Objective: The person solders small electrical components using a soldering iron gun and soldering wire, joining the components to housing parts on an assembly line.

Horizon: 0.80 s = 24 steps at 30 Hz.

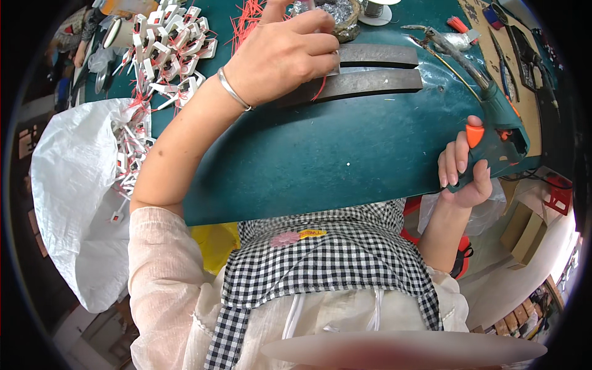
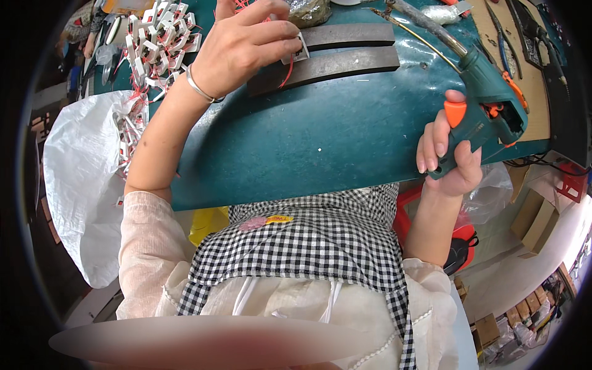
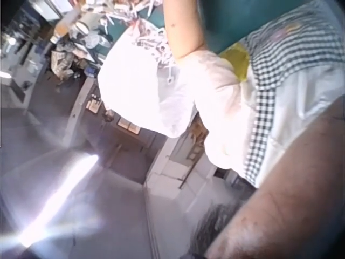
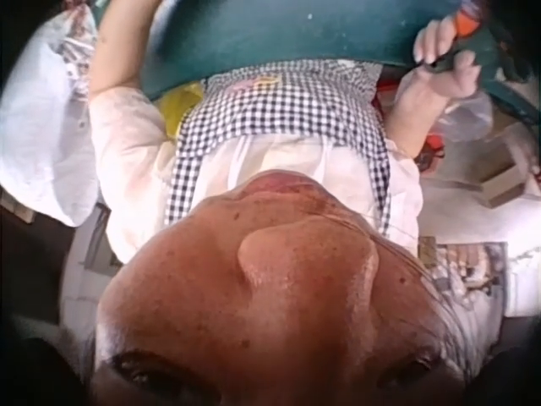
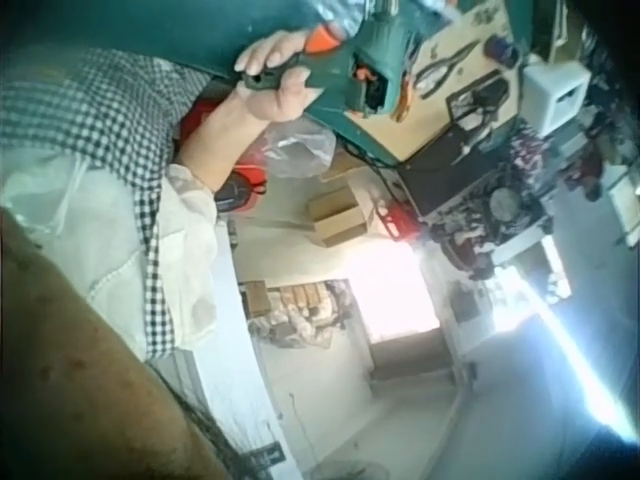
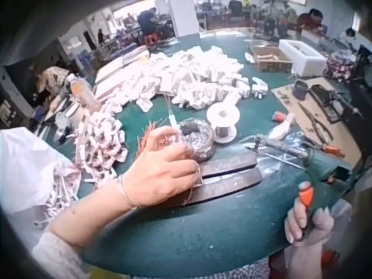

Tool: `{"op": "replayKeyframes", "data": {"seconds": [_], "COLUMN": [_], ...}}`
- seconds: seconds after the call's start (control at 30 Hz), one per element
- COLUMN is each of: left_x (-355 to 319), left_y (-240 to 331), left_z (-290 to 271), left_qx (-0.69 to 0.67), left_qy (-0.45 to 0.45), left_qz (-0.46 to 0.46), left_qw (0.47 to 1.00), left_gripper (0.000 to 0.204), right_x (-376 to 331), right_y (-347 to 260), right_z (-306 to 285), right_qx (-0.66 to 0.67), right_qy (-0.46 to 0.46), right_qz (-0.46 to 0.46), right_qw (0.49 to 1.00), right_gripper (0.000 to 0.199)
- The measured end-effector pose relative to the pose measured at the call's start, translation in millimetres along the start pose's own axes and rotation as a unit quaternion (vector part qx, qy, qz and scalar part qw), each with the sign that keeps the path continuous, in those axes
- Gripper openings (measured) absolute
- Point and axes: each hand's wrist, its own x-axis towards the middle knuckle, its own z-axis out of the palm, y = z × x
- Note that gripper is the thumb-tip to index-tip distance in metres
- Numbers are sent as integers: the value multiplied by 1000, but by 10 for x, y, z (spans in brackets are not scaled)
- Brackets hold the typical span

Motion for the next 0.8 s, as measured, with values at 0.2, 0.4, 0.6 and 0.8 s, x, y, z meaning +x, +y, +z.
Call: {"op": "replayKeyframes", "data": {"seconds": [0.2, 0.4, 0.6, 0.8], "left_x": [16, -137, -137, -97], "left_y": [-103, 422, 752, 769], "left_z": [335, -404, -406, -397], "left_qx": [-20, -241, -291, -358], "left_qy": [251, -68, -127, -157], "left_qz": [72, -274, -462, -565], "left_qw": [965, 929, 828, 727], "left_gripper": [10, 19, 26, 17], "right_x": [-15, -47, -16, -52], "right_y": [15, 14, 15, 26], "right_z": [-15, -53, -45, -38], "right_qx": [11, 18, 11, 7], "right_qy": [0, 21, 7, 4], "right_qz": [-4, -1, 4, 1], "right_qw": [1000, 1000, 1000, 1000], "right_gripper": [67, 68, 67, 66]}}
